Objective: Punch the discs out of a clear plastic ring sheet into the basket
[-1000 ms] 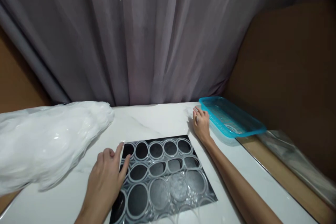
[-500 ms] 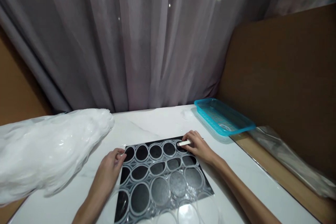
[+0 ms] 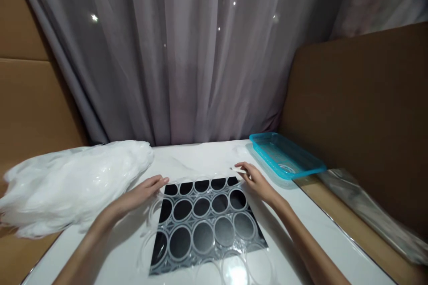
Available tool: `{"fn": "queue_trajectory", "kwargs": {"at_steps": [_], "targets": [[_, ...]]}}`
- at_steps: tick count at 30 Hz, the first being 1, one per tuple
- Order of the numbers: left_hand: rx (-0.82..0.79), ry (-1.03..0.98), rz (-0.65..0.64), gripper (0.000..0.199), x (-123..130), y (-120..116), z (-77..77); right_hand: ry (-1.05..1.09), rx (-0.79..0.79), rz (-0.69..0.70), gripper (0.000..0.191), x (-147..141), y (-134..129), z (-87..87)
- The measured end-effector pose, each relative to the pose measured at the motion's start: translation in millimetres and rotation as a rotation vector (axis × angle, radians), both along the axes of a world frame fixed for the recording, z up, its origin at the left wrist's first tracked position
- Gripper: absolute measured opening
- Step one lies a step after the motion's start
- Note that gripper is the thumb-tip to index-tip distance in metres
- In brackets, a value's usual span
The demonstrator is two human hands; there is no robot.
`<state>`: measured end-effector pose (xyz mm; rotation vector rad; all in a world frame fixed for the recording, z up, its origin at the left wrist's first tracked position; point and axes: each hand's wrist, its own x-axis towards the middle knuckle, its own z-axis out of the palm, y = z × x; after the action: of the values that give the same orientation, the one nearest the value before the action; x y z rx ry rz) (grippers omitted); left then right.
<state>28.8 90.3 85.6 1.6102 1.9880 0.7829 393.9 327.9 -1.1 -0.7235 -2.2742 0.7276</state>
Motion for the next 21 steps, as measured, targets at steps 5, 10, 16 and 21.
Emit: {"fn": "queue_trajectory", "kwargs": {"at_steps": [5,10,16,21], "targets": [[-0.074,-0.081,-0.189,0.042,-11,4,62.8,0.015,0.037,0.07,0.036,1,11,61.9],[0.028,-0.128,-0.18,0.037,-17,12,77.3,-0.161,-0.047,0.203,0.042,4,13,140.4],[0.042,-0.176,-0.144,0.034,-34,14,69.9,-0.248,-0.127,0.213,0.039,7,-10,191.4],[-0.012,-0.122,-0.061,0.046,-39,10,75.2,-0.21,-0.005,0.133,0.04,9,-12,187.4]]}}
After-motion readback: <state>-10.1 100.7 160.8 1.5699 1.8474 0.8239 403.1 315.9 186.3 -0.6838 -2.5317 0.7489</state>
